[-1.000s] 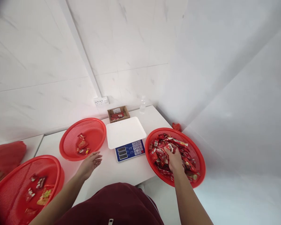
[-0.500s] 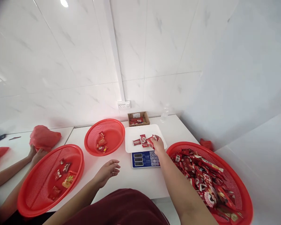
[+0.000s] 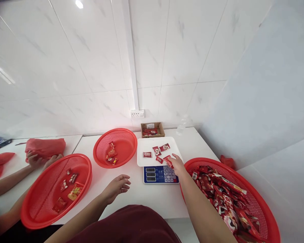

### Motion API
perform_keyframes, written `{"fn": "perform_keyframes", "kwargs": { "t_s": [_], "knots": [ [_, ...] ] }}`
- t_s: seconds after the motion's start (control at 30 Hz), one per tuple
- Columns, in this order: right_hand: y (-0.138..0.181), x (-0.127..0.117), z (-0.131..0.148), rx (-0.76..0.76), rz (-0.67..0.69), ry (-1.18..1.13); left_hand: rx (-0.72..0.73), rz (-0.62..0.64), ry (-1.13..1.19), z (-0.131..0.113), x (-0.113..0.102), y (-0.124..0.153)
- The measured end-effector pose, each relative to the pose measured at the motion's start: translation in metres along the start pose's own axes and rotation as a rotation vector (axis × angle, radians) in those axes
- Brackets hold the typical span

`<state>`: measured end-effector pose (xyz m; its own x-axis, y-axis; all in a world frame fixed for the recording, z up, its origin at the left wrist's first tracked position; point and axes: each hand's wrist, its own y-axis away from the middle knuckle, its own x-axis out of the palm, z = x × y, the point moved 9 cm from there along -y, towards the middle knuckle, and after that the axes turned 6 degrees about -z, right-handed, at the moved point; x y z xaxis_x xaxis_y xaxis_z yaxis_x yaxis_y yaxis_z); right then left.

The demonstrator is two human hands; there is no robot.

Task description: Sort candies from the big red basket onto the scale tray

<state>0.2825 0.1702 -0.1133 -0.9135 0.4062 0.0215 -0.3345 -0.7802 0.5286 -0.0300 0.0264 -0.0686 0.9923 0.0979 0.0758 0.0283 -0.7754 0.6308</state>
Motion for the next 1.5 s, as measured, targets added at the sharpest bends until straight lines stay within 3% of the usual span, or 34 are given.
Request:
{"fn": "perform_keyframes", "kwargs": {
  "t_s": [0.3, 0.53, 0.67, 0.83, 1.0, 1.13, 1.23, 1.5],
  "knots": [
    [0.013, -0.020, -0.018, 0.031, 0.022, -0.020, -0.031, 0.051, -0.070, 0.009, 0.010, -0.008],
    [0.009, -0.008, -0.007, -0.070, 0.050, -0.025, -0.036, 0.069, -0.085, 0.008, 0.014, -0.005],
    [0.004, -0.009, 0.011, -0.223, -0.034, 0.209, -0.038, 0.065, -0.084, 0.011, 0.013, -0.006],
    [0.020, -0.041, 0.003, -0.332, -0.155, 0.393, -0.046, 0.043, -0.069, 0.012, 0.008, -0.007],
    [0.062, -0.082, -0.015, -0.692, -0.253, 0.784, -0.067, 0.034, -0.063, 0.014, 0.004, -0.008],
    [0.074, -0.102, -0.053, -0.645, -0.223, 0.958, -0.088, 0.045, -0.096, 0.015, 0.011, -0.012],
    [0.075, -0.105, -0.071, -0.567, -0.182, 1.012, -0.095, 0.070, -0.125, 0.013, 0.023, -0.016],
    [0.085, -0.091, -0.066, -0.640, -0.149, 1.105, -0.086, 0.166, -0.224, 0.012, 0.050, -0.024]
  ]
}}
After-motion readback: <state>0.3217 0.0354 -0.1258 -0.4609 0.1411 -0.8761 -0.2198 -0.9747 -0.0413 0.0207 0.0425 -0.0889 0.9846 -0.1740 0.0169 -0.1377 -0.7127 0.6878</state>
